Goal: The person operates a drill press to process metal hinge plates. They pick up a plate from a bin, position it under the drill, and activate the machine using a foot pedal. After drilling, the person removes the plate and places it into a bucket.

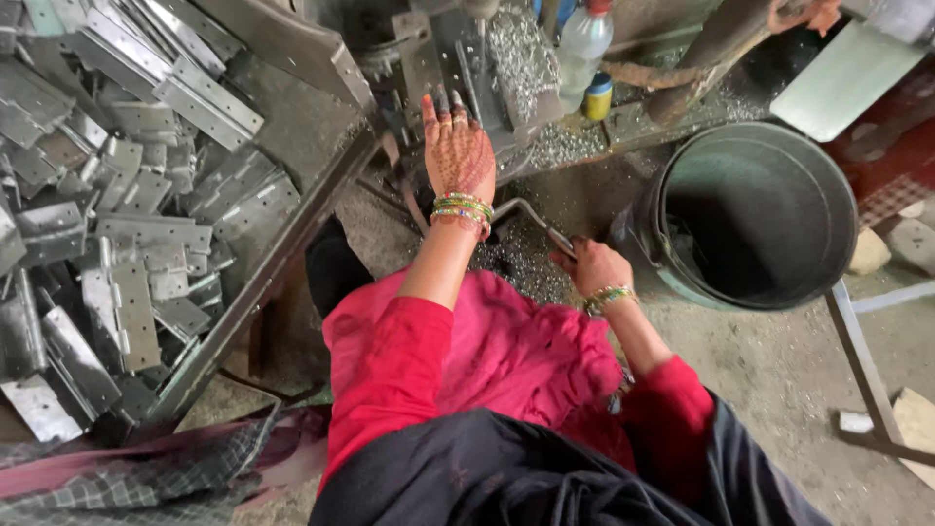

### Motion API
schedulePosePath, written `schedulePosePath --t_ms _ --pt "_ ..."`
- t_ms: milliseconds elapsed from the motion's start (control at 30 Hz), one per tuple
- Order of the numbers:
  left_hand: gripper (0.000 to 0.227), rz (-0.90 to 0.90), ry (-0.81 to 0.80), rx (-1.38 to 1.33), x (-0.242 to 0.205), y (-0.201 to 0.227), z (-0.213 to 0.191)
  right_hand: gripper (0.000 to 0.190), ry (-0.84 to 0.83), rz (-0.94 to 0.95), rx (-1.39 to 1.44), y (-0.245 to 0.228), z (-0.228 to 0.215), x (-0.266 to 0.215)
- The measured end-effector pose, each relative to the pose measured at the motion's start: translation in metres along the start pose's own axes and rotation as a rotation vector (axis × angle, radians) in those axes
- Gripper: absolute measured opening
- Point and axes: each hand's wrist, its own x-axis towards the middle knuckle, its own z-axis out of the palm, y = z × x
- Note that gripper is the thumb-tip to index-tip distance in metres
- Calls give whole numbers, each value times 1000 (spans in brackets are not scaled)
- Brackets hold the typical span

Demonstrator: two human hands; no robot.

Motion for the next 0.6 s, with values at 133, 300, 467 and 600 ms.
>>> schedulePosePath --t_ms 133,300,467,600 --pt "37 -69 -275 -106 27 2 11 50 25 -39 -98 6 -28 19" --pt "40 -85 53 -18 31 7 19 52 46 13 24 15 30 6" --pt "31 -58 -314 0 45 -10 -4 48 28 -40 46 7 1 9" --pt "31 -73 -421 52 68 -18 -6 52 83 -54 -133 1 -36 11"
